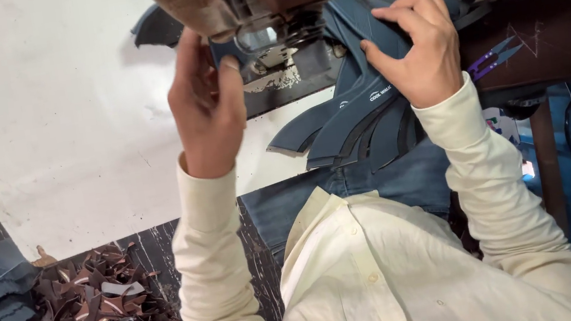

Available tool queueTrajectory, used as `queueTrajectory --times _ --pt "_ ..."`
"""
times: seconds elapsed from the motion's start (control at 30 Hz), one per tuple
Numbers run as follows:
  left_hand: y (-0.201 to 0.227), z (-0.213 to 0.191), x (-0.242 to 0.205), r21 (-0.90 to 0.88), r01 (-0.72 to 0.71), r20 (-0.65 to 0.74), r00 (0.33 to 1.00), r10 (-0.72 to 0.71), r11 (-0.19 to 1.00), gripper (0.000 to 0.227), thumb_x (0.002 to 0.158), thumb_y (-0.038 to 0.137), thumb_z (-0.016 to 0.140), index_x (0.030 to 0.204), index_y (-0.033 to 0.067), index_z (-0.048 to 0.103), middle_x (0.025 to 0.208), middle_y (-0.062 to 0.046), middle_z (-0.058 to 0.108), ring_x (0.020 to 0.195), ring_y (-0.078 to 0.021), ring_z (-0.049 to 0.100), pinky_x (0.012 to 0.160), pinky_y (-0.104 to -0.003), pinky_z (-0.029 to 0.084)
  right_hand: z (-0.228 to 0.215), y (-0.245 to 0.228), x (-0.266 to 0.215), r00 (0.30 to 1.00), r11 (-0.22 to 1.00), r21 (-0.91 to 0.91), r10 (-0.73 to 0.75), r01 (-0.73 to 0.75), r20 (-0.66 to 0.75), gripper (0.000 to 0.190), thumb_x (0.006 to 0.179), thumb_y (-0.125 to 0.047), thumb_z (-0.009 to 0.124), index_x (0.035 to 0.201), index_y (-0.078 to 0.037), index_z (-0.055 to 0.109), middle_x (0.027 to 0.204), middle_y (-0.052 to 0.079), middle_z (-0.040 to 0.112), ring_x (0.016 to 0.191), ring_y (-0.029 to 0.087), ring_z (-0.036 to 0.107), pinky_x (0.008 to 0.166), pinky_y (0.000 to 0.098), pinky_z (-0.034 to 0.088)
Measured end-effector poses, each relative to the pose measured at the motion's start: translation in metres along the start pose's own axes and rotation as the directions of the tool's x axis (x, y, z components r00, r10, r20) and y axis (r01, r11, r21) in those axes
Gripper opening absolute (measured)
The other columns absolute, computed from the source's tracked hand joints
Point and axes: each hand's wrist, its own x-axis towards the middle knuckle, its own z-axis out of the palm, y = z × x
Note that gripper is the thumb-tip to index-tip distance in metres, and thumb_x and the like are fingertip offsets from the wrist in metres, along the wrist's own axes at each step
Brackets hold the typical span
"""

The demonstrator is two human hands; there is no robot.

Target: Stitch together precut pieces of shoe uppers using an industrial sewing machine.

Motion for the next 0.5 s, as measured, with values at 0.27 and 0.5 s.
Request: queueTrajectory --times 0.27,0.5 --pt "0.010 0.013 -0.016 0.236 0.051 -0.134 0.991 -0.020 0.970 0.046 0.113 0.003 0.063 0.157 0.0058 0.050 0.079 -0.001 0.058 0.068 -0.0027 0.046 0.059 -0.022 0.034 -0.010 -0.066 -0.037 0.992 0.912 0.402 0.117 -0.087 -0.052 0.054 0.087 0.001 0.084 0.135 -0.002 0.060 0.121 0.011 0.054 0.103 0.016 0.057 0.091 0.0259 0.050" --pt "0.057 0.043 -0.063 0.106 0.059 -0.272 0.962 -0.028 0.993 0.052 0.107 0.003 0.056 0.154 0.0080 0.033 0.113 -0.003 0.070 0.091 -0.0037 0.064 0.079 -0.018 0.053 0.032 -0.114 -0.046 0.959 0.471 0.838 0.079 -0.276 0.272 0.058 0.089 -0.008 0.081 0.139 -0.005 0.051 0.129 0.008 0.055 0.117 0.014 0.058 0.101 0.0281 0.050"
